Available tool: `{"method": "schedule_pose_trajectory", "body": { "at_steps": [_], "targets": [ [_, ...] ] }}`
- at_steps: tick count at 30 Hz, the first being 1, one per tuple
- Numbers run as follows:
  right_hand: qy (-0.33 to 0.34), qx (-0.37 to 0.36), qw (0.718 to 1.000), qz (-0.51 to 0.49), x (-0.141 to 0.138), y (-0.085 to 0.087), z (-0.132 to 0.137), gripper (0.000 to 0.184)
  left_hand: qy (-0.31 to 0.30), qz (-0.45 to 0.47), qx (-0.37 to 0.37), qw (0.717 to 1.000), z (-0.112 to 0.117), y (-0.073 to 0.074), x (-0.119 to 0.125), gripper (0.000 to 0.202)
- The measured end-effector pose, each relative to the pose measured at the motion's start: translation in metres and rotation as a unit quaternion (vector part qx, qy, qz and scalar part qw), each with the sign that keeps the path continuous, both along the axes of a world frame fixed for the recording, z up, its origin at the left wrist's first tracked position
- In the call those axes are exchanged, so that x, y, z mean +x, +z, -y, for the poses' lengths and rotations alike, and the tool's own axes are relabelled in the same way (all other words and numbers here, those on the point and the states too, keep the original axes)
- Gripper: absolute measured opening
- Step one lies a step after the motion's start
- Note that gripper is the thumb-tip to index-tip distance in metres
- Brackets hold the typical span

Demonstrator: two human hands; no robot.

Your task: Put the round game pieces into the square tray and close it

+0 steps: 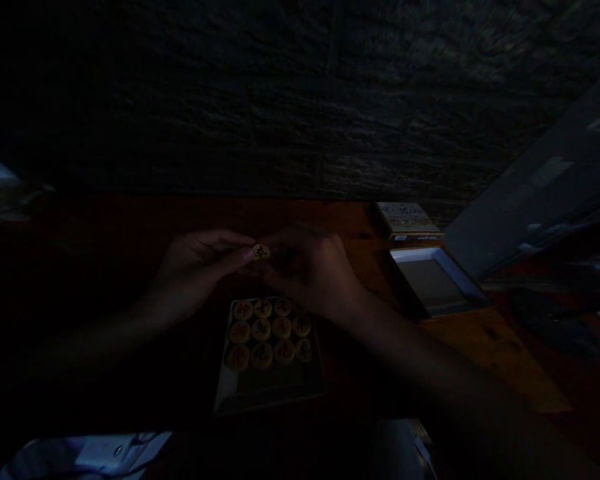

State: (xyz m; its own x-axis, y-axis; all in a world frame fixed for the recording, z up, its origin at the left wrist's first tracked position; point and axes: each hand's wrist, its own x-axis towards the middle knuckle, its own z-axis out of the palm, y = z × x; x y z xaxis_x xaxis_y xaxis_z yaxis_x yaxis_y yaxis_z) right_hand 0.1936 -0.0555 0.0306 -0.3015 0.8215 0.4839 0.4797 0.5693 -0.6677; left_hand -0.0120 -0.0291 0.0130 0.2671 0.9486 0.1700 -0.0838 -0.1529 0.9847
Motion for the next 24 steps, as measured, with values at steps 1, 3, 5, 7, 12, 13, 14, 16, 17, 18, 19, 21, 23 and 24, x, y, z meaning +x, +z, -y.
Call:
{"method": "schedule_pose_trajectory", "body": {
  "at_steps": [1,3,5,7,12,13,14,16,17,18,19,21,23,24],
  "targets": [
    [0.000,-0.006,1.000,0.008,0.000,0.002,0.000,0.019,-0.002,-0.009,0.007,1.000,0.000,0.000,0.000,0.019],
    [0.002,-0.025,1.000,0.016,0.000,0.005,0.000,0.018,-0.012,-0.010,0.009,1.000,-0.001,-0.001,-0.001,0.017],
    [0.001,-0.052,0.999,0.015,0.001,0.010,0.001,0.018,-0.023,0.011,-0.005,1.000,-0.003,-0.004,-0.002,0.017],
    [-0.008,-0.075,0.997,0.010,0.005,0.017,0.004,0.020,-0.028,0.041,-0.018,0.999,-0.004,-0.006,-0.002,0.019],
    [-0.043,-0.116,0.992,0.031,0.023,0.034,0.034,0.017,-0.031,0.019,0.018,0.999,-0.003,-0.006,-0.004,0.022],
    [-0.043,-0.118,0.991,0.044,0.027,0.034,0.043,0.017,-0.037,0.002,0.033,0.999,-0.001,-0.005,-0.004,0.022],
    [-0.052,-0.126,0.989,0.057,0.031,0.033,0.053,0.018,-0.045,-0.014,0.046,0.998,0.001,-0.004,-0.004,0.021],
    [-0.059,-0.139,0.986,0.074,0.039,0.028,0.071,0.025,-0.062,-0.036,0.067,0.995,0.004,-0.002,-0.003,0.020],
    [-0.057,-0.147,0.984,0.080,0.041,0.024,0.078,0.029,-0.068,-0.041,0.074,0.994,0.006,-0.001,-0.003,0.019],
    [-0.053,-0.156,0.983,0.082,0.043,0.020,0.085,0.032,-0.073,-0.043,0.079,0.993,0.007,0.000,-0.002,0.018],
    [-0.050,-0.162,0.982,0.083,0.044,0.016,0.090,0.033,-0.075,-0.044,0.083,0.993,0.008,0.000,-0.002,0.018],
    [-0.046,-0.157,0.982,0.089,0.044,0.008,0.098,0.033,-0.074,-0.049,0.087,0.992,0.008,0.001,-0.002,0.018],
    [-0.043,-0.135,0.985,0.102,0.043,0.002,0.103,0.031,-0.070,-0.053,0.091,0.992,0.008,0.002,-0.002,0.018],
    [-0.042,-0.127,0.985,0.109,0.042,0.000,0.105,0.030,-0.068,-0.054,0.092,0.992,0.008,0.002,-0.002,0.018]
  ]
}}
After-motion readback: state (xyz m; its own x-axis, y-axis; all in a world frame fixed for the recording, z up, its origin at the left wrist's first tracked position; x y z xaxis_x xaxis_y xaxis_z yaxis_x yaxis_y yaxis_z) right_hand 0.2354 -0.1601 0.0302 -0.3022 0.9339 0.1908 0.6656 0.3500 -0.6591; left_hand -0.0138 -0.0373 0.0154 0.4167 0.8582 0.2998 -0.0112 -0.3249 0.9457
